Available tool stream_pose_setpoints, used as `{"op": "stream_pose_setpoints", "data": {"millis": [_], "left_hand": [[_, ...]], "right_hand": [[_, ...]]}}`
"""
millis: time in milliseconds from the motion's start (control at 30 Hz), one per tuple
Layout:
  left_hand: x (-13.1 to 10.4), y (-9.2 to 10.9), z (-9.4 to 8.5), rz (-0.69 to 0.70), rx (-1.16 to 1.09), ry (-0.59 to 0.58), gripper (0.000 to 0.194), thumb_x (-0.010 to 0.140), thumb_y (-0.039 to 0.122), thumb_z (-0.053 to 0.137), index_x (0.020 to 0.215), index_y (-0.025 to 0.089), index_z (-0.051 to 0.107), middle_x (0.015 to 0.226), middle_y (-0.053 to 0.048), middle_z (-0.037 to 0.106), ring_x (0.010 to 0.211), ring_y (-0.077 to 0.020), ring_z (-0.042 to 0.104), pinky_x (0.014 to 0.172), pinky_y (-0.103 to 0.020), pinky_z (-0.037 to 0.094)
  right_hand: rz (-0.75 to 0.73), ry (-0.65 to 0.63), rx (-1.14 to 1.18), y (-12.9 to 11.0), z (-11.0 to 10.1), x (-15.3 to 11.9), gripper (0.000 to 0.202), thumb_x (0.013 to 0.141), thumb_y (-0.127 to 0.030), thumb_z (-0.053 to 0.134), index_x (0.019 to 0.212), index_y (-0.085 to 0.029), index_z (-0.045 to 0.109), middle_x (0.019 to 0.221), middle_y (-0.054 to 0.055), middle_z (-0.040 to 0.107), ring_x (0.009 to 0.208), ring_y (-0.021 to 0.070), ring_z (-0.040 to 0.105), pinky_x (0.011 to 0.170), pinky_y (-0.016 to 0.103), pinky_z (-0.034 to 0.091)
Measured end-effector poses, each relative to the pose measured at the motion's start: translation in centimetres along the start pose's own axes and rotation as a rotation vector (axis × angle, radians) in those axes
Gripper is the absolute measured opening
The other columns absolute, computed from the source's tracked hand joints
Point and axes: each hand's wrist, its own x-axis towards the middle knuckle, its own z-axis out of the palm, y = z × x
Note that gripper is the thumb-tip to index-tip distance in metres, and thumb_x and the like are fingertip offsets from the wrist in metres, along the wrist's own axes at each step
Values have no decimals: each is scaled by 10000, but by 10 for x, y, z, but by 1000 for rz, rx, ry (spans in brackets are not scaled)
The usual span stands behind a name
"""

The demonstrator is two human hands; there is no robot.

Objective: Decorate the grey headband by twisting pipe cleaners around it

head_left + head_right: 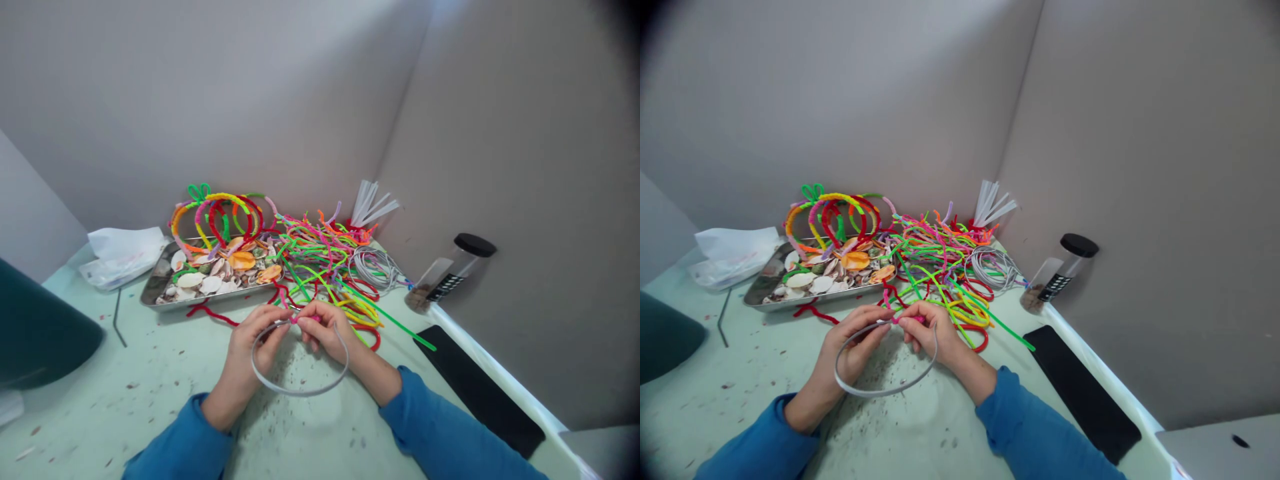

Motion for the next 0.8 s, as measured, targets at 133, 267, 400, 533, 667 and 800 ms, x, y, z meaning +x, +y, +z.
{"op": "stream_pose_setpoints", "data": {"millis": [133, 267, 400, 533, 667, 800], "left_hand": [[1, 1, -1, -20, 2, -36, 180, 769, 222, 576, 911, 193, 682, 948, -61, 644, 888, -175, 599, 735, -256, 479], [1, 0, 0, -30, -12, -58, 187, 771, 222, 577, 921, 185, 682, 960, -68, 641, 889, -175, 600, 724, -255, 482], [1, -3, 1, -34, -14, -66, 188, 775, 225, 579, 922, 180, 686, 919, -65, 636, 848, -166, 602, 702, -251, 484], [1, -5, 2, 8, 28, -24, 169, 776, 238, 586, 890, 187, 700, 922, -65, 620, 847, -162, 597, 709, -251, 483], [1, -4, 1, 53, 61, -21, 168, 791, 237, 569, 889, 199, 700, 981, -64, 629, 883, -164, 598, 762, -258, 478], [0, 1, 0, 39, 71, -25, 150, 795, 247, 564, 837, 180, 692, 902, -59, 666, 811, -159, 614, 717, -244, 482]], "right_hand": [[-8, -17, -1, 1, -1, 0, 205, 768, -345, 587, 763, -144, 555, 526, -39, 533, 362, 52, 422, 365, 169, 320], [-24, -25, 1, 4, -2, 0, 186, 781, -326, 575, 782, -141, 558, 531, -38, 536, 366, 50, 425, 368, 167, 324], [-34, -37, 0, 5, -2, 0, 180, 782, -318, 572, 779, -140, 553, 530, -39, 535, 369, 48, 426, 369, 164, 320], [-30, -30, -3, 2, -1, 0, 190, 775, -329, 577, 779, -140, 559, 526, -41, 534, 368, 47, 423, 367, 162, 321], [-23, -13, 7, 1, 0, 0, 192, 767, -331, 589, 760, -141, 560, 519, -43, 532, 368, 48, 422, 368, 164, 327], [-30, -23, 7, 2, -1, 0, 186, 774, -327, 585, 783, -143, 566, 538, -39, 547, 375, 52, 433, 375, 169, 332]]}}
